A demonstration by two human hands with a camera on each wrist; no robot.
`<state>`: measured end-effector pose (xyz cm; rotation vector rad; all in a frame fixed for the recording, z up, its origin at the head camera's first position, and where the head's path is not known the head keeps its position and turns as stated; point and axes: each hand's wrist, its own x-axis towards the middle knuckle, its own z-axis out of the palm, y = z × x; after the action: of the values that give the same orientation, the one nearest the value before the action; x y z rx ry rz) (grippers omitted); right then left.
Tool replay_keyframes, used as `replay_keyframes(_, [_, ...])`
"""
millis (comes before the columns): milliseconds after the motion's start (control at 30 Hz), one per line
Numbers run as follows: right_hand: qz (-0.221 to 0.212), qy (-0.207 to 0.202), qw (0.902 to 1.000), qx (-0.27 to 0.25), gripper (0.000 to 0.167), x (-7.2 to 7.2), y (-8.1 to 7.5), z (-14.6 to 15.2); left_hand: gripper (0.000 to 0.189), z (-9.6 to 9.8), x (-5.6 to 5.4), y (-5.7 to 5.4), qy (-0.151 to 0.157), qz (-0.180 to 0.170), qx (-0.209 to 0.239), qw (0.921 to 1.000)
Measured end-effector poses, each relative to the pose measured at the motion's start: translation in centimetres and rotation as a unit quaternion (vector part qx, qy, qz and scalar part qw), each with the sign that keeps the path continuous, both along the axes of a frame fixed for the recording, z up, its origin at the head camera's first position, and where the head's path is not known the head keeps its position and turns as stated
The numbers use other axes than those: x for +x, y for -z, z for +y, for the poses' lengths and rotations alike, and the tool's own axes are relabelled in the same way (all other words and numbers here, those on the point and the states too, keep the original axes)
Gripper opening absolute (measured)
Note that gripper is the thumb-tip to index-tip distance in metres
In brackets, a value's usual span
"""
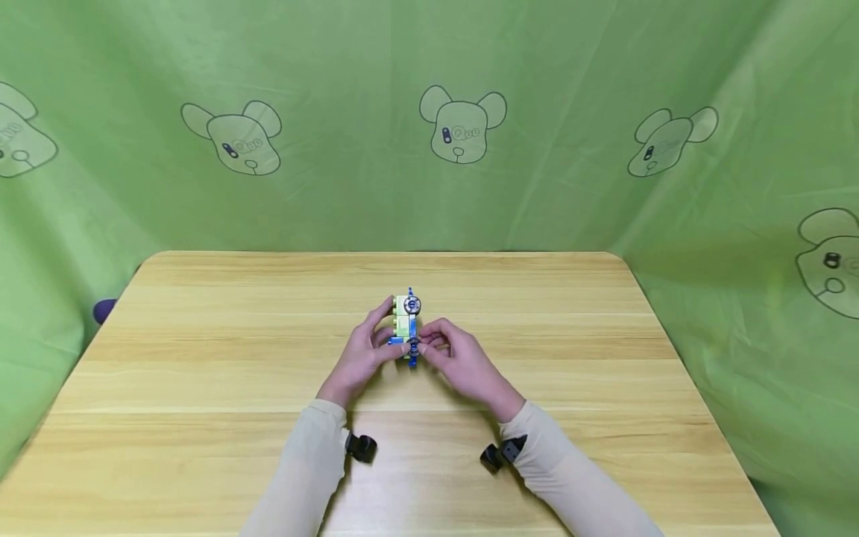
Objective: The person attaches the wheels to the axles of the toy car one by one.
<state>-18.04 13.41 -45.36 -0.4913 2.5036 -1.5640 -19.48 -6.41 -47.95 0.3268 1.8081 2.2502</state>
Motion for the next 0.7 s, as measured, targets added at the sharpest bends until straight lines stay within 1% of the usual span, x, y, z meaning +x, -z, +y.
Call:
replay_keyframes(100, [-0.020, -0.010, 0.9997, -0.006, 0.023, -0.08, 0.02, 0.22, 0.092, 0.05, -0.05, -0.01, -0.002, 0.000, -0.004, 1.0000])
replay_keyframes(267, [-0.065, -0.024, 0.9959, -0.057, 0.024, -0.30, 0.04, 0.42, 0.091, 0.06, -0.14, -0.02, -0.010, -0.004, -0.018, 0.9998])
replay_keyframes(400, [-0.091, -0.027, 0.9924, -0.078, 0.022, -0.46, -0.03, 0.33, 0.091, 0.06, -0.21, 0.05, -0.012, -0.003, -0.016, 0.9998])
replay_keyframes(700, [-0.111, -0.025, 0.9885, -0.100, 0.026, -0.52, -0.25, 0.13, 0.091, 0.28, -0.08, 0.01, -0.014, 0.000, 0.003, 0.9999])
